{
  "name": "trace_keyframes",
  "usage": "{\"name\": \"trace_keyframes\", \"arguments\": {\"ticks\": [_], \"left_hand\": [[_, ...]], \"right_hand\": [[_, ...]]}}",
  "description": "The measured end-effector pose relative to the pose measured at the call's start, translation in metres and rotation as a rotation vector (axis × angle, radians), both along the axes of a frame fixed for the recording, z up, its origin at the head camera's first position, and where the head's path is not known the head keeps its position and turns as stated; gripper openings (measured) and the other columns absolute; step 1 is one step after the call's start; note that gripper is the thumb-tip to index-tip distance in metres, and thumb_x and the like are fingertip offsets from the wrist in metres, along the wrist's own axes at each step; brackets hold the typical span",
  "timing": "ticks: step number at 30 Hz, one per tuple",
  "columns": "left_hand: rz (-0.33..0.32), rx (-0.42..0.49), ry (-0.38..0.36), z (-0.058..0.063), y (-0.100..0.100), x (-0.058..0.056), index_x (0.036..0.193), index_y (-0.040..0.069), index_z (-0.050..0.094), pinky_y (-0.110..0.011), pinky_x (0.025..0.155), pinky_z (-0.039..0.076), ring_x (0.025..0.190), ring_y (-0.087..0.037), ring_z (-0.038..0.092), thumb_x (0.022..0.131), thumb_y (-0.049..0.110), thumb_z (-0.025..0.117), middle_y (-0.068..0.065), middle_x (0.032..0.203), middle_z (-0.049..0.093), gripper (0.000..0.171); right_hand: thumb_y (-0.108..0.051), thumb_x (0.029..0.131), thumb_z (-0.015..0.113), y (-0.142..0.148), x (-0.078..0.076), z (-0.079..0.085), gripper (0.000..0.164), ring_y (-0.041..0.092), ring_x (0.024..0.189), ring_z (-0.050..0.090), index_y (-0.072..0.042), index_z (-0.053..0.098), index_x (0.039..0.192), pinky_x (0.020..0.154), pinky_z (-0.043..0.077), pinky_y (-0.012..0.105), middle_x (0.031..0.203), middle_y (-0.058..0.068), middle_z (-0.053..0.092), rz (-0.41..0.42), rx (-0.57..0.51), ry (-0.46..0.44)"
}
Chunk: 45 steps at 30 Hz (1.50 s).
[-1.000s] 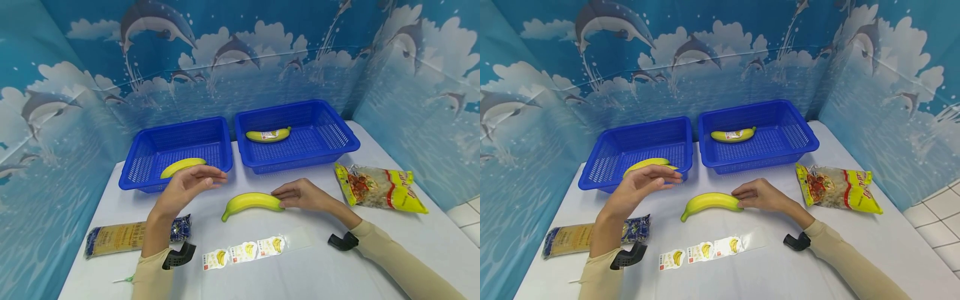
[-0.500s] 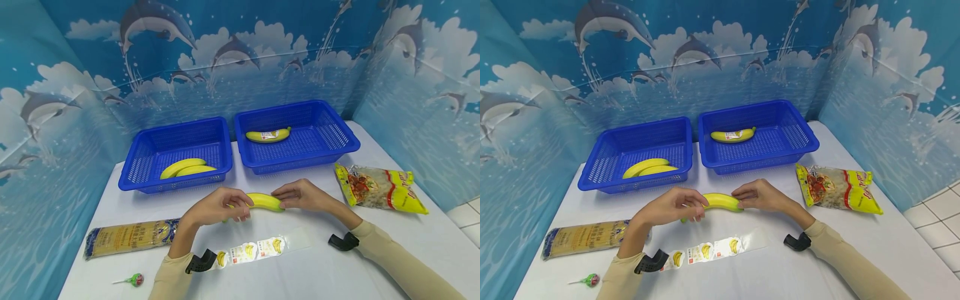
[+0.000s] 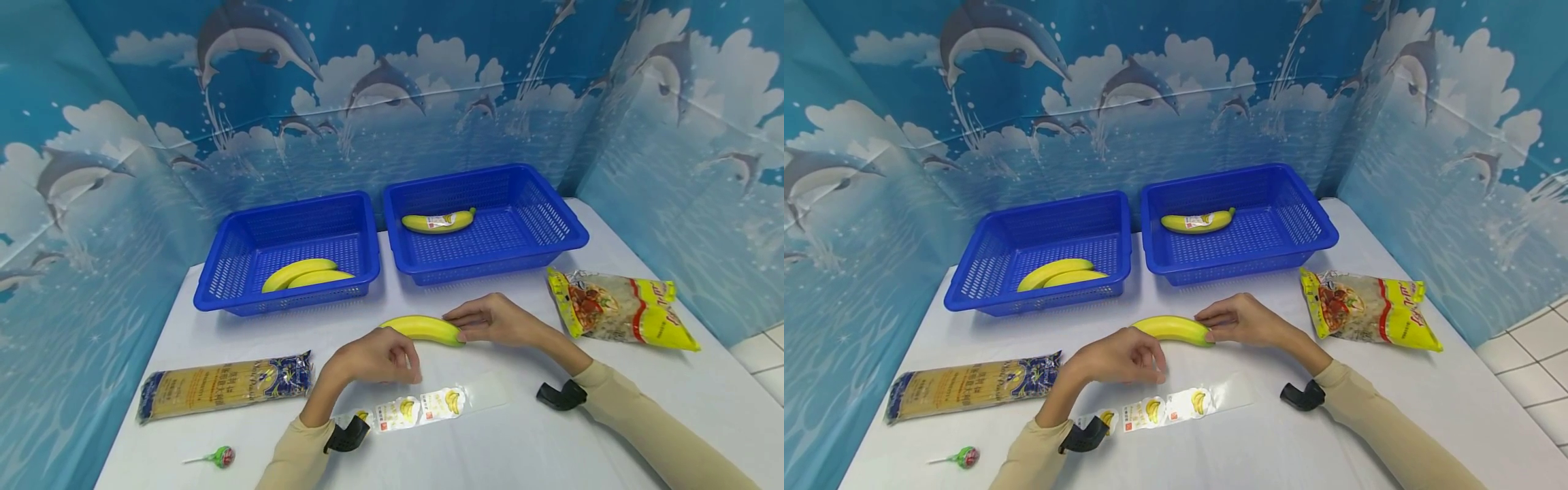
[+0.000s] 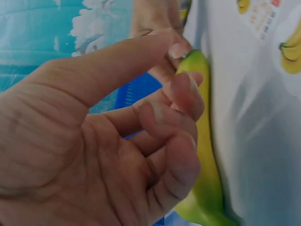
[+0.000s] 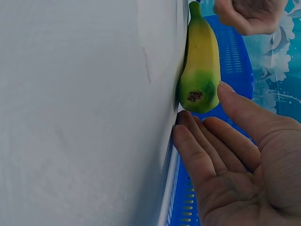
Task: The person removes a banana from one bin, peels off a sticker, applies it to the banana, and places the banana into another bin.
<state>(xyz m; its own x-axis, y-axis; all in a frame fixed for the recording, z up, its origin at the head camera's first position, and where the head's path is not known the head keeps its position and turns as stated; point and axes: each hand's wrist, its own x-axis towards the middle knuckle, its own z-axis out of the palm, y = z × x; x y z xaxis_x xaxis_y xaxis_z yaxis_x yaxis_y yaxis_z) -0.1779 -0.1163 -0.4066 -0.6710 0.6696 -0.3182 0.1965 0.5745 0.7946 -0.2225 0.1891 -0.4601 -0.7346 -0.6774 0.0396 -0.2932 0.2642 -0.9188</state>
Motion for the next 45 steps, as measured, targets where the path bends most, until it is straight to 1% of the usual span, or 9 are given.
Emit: {"name": "trace_keyframes", "arguments": {"ticks": [4,9,14,16,21,24,28,35,45], "left_hand": [[0.02,-0.152,0.07,-0.004,0.006,0.007,0.094,0.012,0.076,-0.024,0.065,0.047,0.069,-0.008,0.057,0.084,0.017,0.094,0.005,0.076,0.066,0.021],[0.043,-0.235,0.132,-0.01,0.015,0.013,0.09,0.013,0.071,-0.024,0.065,0.048,0.067,-0.007,0.056,0.076,0.02,0.1,0.006,0.074,0.064,0.033],[0.067,-0.198,0.167,-0.018,0.019,0.018,0.09,0.014,0.069,-0.024,0.067,0.051,0.069,-0.008,0.056,0.074,0.02,0.102,0.006,0.076,0.063,0.037],[0.049,-0.157,0.24,-0.036,0.016,0.018,0.093,0.016,0.07,-0.025,0.069,0.051,0.073,-0.007,0.056,0.076,0.024,0.101,0.007,0.081,0.062,0.037],[0.064,-0.038,0.425,-0.066,0.007,0.029,0.099,0.018,0.071,-0.024,0.074,0.051,0.082,-0.005,0.053,0.073,0.029,0.103,0.01,0.09,0.057,0.042],[0.115,-0.002,0.445,-0.06,0.008,0.041,0.1,0.016,0.071,-0.024,0.079,0.05,0.085,-0.006,0.052,0.071,0.026,0.104,0.009,0.092,0.056,0.045],[0.17,-0.04,0.429,-0.048,0.011,0.053,0.097,0.015,0.07,-0.025,0.078,0.049,0.085,-0.005,0.05,0.072,0.024,0.104,0.009,0.09,0.055,0.043],[0.235,-0.159,0.37,-0.037,0.017,0.058,0.086,0.015,0.069,-0.025,0.069,0.046,0.077,-0.007,0.049,0.071,0.022,0.103,0.007,0.081,0.056,0.038],[0.267,-0.219,0.377,-0.033,0.02,0.062,0.079,0.017,0.072,-0.026,0.067,0.045,0.076,-0.006,0.048,0.072,0.021,0.102,0.009,0.077,0.055,0.032]], "right_hand": [[0.002,0.095,0.079,0.0,0.001,0.001,0.044,0.044,0.125,0.069,0.013,0.066,0.136,0.097,0.061,0.032,0.136,0.028,0.069,0.001,-0.002,-0.005],[0.001,0.096,0.079,0.001,0.0,0.001,0.045,0.044,0.126,0.069,0.012,0.066,0.137,0.097,0.061,0.032,0.137,0.028,0.069,0.006,0.002,-0.007],[0.002,0.096,0.079,0.001,0.0,0.0,0.045,0.045,0.126,0.068,0.013,0.065,0.137,0.098,0.061,0.033,0.138,0.029,0.068,0.014,-0.013,-0.015],[0.002,0.096,0.079,0.001,0.0,0.0,0.046,0.045,0.127,0.067,0.013,0.065,0.138,0.099,0.06,0.033,0.138,0.029,0.068,0.021,-0.017,-0.018],[0.0,0.096,0.079,0.001,-0.001,-0.001,0.046,0.045,0.127,0.068,0.012,0.065,0.138,0.099,0.06,0.033,0.139,0.029,0.068,0.024,-0.01,-0.014],[0.0,0.096,0.08,0.002,-0.001,-0.001,0.046,0.044,0.126,0.068,0.012,0.065,0.138,0.098,0.061,0.033,0.138,0.028,0.068,0.015,-0.007,-0.002],[0.0,0.096,0.08,0.003,-0.002,-0.002,0.046,0.044,0.126,0.068,0.012,0.066,0.137,0.099,0.061,0.033,0.138,0.028,0.069,0.019,-0.008,0.008],[-0.003,0.098,0.078,0.005,-0.004,-0.004,0.042,0.039,0.124,0.071,0.008,0.068,0.137,0.099,0.061,0.031,0.137,0.024,0.07,0.027,0.015,0.042],[-0.003,0.1,0.076,0.005,-0.005,-0.004,0.041,0.039,0.125,0.071,0.008,0.068,0.138,0.099,0.06,0.03,0.137,0.024,0.07,0.029,0.023,0.033]]}}
